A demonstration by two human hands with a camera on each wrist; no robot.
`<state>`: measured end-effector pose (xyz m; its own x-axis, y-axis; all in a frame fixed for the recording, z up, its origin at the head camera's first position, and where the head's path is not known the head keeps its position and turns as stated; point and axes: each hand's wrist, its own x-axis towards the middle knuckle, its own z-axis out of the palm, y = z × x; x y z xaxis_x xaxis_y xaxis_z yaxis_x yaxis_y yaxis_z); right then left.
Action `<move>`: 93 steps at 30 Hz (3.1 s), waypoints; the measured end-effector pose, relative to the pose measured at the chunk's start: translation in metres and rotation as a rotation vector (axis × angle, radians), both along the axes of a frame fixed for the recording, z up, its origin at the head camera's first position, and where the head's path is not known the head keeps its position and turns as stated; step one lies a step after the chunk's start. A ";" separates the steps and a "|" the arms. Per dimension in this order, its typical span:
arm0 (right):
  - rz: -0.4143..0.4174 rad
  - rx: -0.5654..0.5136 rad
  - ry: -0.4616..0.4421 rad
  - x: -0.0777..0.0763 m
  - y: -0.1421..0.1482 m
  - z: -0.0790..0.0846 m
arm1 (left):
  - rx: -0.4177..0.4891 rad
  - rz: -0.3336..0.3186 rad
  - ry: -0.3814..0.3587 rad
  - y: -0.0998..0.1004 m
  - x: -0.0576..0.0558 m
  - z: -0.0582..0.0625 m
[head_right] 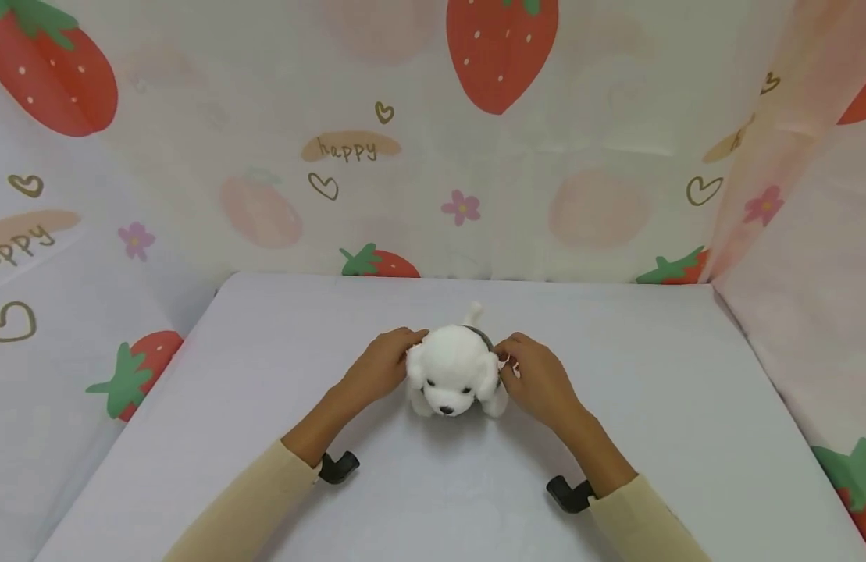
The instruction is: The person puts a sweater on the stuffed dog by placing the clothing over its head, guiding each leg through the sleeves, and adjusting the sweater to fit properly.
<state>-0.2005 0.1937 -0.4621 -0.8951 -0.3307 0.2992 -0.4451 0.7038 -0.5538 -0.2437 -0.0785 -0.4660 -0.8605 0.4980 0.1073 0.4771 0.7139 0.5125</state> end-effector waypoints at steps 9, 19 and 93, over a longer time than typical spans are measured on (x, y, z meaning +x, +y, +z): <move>0.080 -0.082 -0.160 0.021 -0.002 -0.011 | 0.223 -0.079 -0.293 -0.011 0.023 -0.005; 0.031 -0.010 -0.220 0.013 -0.012 -0.019 | 0.190 -0.067 -0.205 0.013 0.021 -0.025; 0.325 -0.247 -0.142 -0.002 -0.003 -0.001 | 0.275 -0.025 -0.118 -0.006 0.031 -0.006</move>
<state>-0.2028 0.1906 -0.4636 -0.7942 -0.5360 0.2862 -0.5289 0.3780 -0.7599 -0.2128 -0.0849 -0.4722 -0.8627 0.4857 0.1410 0.4186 0.5292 0.7381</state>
